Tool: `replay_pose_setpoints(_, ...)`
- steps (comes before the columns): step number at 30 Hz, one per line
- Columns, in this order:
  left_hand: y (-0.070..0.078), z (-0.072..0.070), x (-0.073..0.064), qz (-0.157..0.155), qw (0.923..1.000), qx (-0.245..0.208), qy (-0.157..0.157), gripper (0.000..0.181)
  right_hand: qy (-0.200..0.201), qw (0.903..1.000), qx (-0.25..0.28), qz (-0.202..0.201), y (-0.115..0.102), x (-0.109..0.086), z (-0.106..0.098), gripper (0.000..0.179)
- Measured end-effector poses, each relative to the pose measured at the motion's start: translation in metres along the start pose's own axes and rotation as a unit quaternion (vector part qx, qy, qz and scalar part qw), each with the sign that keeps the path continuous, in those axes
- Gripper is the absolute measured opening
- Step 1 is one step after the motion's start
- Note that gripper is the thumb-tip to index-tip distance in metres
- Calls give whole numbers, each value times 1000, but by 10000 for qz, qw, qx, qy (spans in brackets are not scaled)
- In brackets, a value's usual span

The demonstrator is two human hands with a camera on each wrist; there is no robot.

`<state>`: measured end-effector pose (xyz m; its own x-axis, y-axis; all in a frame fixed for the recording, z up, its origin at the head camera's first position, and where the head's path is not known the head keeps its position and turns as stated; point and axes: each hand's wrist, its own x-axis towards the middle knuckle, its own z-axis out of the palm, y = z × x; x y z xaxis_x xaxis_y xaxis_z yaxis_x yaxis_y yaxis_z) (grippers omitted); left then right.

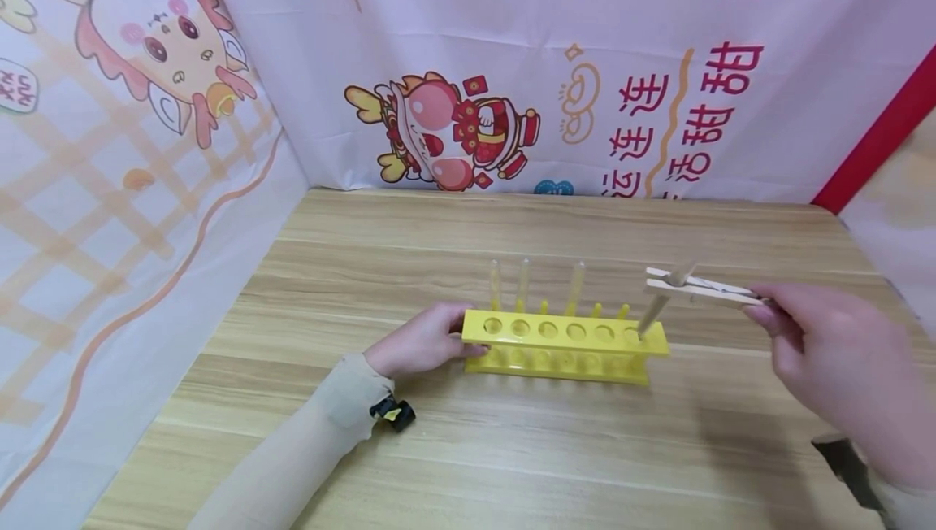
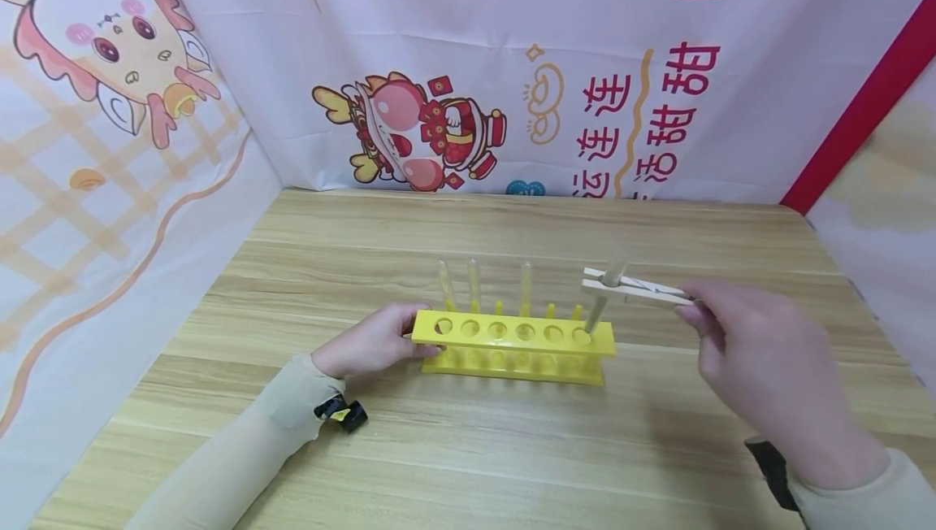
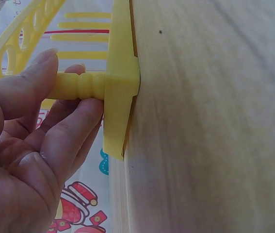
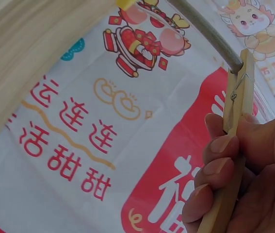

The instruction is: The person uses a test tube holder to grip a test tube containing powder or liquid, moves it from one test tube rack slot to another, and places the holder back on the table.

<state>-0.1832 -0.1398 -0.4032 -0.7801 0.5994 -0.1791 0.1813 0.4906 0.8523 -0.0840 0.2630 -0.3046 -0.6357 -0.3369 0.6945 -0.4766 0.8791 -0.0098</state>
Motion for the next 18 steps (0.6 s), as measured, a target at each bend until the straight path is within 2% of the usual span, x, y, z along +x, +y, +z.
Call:
replay_pose_setpoints(13,-1,0,0,82,10000,-15,12,32,252,9996,-83,-67,-5,19,-16,70)
replay_pose_setpoints(18,-1,0,1,66,10000,-36,7,32,147,9997,-191,-86,-7,24,-19,71)
